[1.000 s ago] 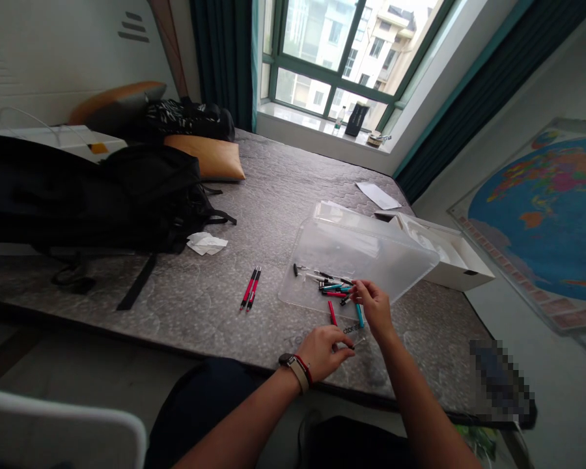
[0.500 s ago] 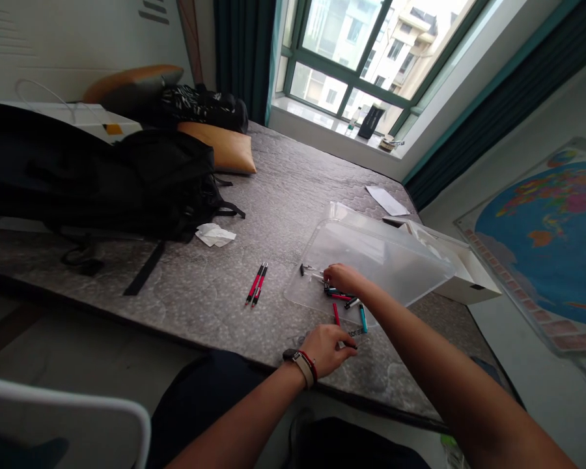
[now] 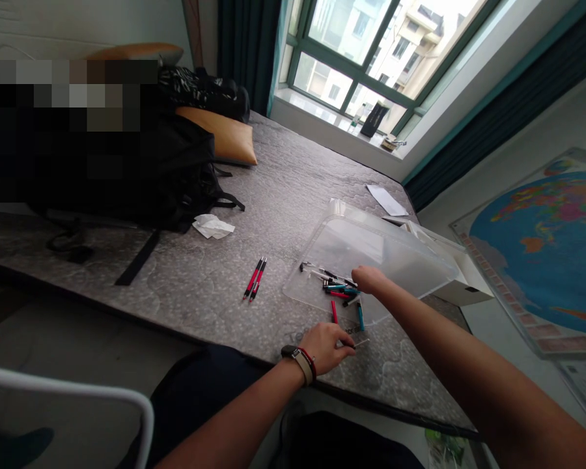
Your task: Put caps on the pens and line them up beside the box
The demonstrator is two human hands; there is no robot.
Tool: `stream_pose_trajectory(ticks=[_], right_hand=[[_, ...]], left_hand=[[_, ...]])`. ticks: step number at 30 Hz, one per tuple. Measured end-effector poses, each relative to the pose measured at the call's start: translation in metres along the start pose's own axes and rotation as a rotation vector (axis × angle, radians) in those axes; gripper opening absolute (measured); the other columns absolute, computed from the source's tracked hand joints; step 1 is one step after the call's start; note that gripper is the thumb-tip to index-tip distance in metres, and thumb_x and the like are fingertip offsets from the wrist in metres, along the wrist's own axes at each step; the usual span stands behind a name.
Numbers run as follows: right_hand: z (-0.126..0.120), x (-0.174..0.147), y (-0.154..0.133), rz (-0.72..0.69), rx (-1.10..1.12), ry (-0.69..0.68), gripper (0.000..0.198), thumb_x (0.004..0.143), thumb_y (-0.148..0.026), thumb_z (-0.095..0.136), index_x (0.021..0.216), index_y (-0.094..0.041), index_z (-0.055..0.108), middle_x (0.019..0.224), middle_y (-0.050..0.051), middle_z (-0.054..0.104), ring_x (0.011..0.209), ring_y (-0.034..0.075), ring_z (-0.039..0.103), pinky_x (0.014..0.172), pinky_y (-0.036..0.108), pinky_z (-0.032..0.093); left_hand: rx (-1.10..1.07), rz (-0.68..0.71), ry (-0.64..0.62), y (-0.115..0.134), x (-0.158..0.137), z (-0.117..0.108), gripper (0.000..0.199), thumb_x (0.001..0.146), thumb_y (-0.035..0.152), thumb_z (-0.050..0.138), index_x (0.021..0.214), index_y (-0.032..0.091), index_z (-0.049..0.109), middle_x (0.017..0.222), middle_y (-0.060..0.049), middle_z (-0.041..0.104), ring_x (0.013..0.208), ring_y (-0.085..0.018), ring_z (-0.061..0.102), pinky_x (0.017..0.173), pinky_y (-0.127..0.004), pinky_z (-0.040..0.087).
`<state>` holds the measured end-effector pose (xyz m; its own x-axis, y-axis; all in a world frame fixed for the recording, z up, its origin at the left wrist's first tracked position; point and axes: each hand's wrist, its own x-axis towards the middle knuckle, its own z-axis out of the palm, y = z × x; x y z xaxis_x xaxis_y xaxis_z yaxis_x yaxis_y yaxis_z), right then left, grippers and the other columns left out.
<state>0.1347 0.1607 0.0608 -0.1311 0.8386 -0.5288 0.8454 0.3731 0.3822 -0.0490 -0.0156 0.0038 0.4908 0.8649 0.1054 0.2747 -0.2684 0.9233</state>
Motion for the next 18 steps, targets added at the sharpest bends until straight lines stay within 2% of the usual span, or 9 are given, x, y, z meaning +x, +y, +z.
stream_pose_trajectory(ticks=[7,14,18], right_hand=[[0.006,-0.005,-0.008,0.061,-0.012,0.028,0.022,0.084,-0.016,0.060,0.101,-0.017,0.074,0.100,0.019,0.071,0.097,0.029,0.069,0.079,0.035,0.053],[0.014,-0.004,0.001,0.045,0.015,0.019,0.025,0.085,-0.014,0.058,0.105,-0.018,0.074,0.107,0.019,0.070,0.101,0.030,0.068,0.084,0.037,0.051],[0.018,0.000,0.005,0.035,0.048,0.025,0.030,0.083,-0.016,0.061,0.110,-0.021,0.072,0.110,0.016,0.070,0.098,0.028,0.068,0.080,0.034,0.052]], left_hand=[[-0.014,0.006,0.017,0.000,0.000,0.001,0.018,0.079,0.038,0.068,0.089,0.027,0.079,0.085,-0.003,0.074,0.069,-0.017,0.064,0.067,-0.025,0.047],[-0.013,-0.037,0.045,-0.001,0.003,-0.002,0.020,0.082,0.035,0.065,0.094,0.026,0.077,0.088,-0.003,0.075,0.068,-0.018,0.065,0.069,-0.027,0.048],[-0.014,-0.034,0.040,-0.001,0.002,-0.002,0.019,0.082,0.035,0.065,0.094,0.026,0.077,0.088,-0.003,0.075,0.070,-0.018,0.065,0.069,-0.027,0.048]])
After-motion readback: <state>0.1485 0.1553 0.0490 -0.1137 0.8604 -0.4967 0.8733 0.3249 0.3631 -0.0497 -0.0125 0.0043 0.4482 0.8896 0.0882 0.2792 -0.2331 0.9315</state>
